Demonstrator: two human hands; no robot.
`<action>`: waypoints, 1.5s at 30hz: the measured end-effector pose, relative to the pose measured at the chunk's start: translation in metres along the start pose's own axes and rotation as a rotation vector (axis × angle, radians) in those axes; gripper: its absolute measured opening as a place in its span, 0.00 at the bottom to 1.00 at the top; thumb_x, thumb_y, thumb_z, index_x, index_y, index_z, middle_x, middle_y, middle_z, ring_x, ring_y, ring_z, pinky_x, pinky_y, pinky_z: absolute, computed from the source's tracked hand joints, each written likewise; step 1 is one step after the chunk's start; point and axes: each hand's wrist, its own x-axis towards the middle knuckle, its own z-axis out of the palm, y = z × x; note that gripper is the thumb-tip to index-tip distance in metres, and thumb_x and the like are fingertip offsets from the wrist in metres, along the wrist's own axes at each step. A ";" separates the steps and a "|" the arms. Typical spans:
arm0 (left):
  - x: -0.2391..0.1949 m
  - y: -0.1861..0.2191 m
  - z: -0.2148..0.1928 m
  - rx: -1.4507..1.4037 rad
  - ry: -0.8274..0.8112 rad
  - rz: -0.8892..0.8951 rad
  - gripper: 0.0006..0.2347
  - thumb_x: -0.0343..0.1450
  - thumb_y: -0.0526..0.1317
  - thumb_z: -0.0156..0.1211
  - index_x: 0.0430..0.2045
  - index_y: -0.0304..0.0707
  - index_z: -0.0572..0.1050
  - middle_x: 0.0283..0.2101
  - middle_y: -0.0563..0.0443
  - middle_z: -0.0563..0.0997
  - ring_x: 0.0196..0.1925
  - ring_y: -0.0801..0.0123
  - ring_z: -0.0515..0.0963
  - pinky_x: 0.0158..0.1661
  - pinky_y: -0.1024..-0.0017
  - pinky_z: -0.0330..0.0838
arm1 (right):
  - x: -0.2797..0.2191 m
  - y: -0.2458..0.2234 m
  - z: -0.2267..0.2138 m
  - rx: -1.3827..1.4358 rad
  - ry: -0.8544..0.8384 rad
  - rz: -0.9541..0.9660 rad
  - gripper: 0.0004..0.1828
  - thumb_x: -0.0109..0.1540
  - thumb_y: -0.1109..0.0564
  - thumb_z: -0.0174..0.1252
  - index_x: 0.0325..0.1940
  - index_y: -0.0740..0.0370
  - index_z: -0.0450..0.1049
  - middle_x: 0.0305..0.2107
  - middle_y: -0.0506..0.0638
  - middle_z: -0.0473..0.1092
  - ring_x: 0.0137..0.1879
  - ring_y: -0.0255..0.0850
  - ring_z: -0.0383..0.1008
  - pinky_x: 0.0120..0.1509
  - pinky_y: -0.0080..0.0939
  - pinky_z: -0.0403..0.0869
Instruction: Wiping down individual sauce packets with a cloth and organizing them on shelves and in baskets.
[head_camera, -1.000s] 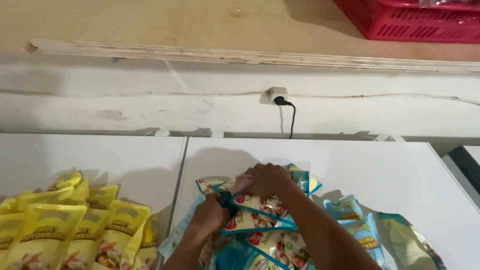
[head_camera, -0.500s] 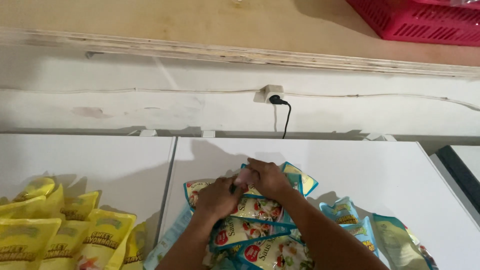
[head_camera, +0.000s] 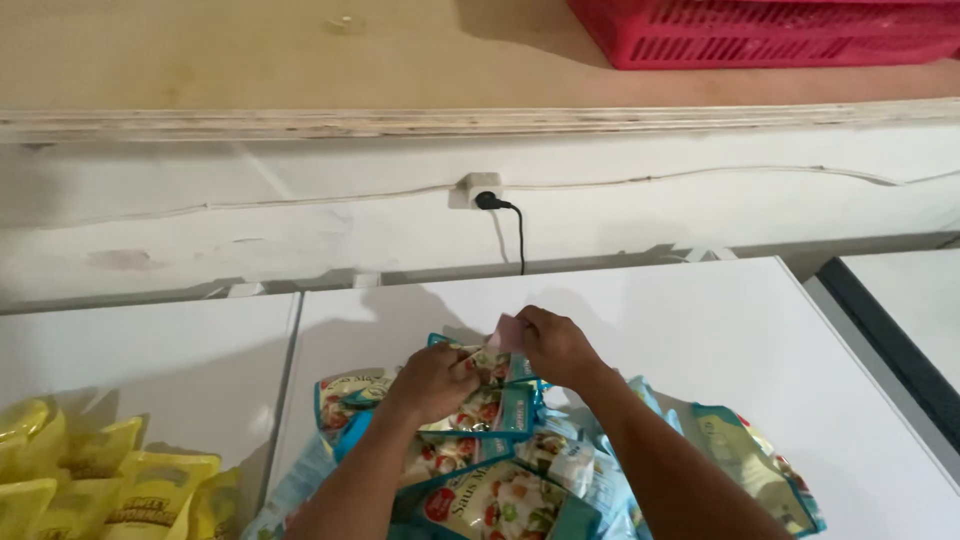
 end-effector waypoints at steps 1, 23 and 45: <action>-0.006 0.012 -0.003 0.002 -0.011 0.008 0.17 0.70 0.51 0.60 0.43 0.37 0.80 0.49 0.39 0.81 0.53 0.48 0.79 0.54 0.56 0.74 | -0.009 0.003 -0.003 0.000 0.005 0.012 0.13 0.63 0.55 0.50 0.46 0.60 0.76 0.38 0.61 0.77 0.45 0.61 0.78 0.49 0.57 0.75; -0.031 0.185 0.094 0.397 0.035 0.303 0.19 0.67 0.52 0.63 0.44 0.39 0.81 0.58 0.36 0.73 0.69 0.39 0.61 0.69 0.41 0.44 | -0.188 0.169 -0.103 -0.522 -0.080 0.661 0.31 0.55 0.31 0.64 0.60 0.40 0.76 0.50 0.51 0.69 0.54 0.49 0.70 0.57 0.51 0.76; -0.135 0.156 0.031 -0.374 -0.157 0.572 0.18 0.62 0.26 0.57 0.35 0.51 0.88 0.50 0.53 0.84 0.56 0.69 0.77 0.56 0.68 0.72 | -0.161 -0.018 -0.143 0.175 0.247 0.228 0.11 0.61 0.55 0.61 0.47 0.55 0.77 0.41 0.51 0.80 0.47 0.44 0.83 0.51 0.46 0.80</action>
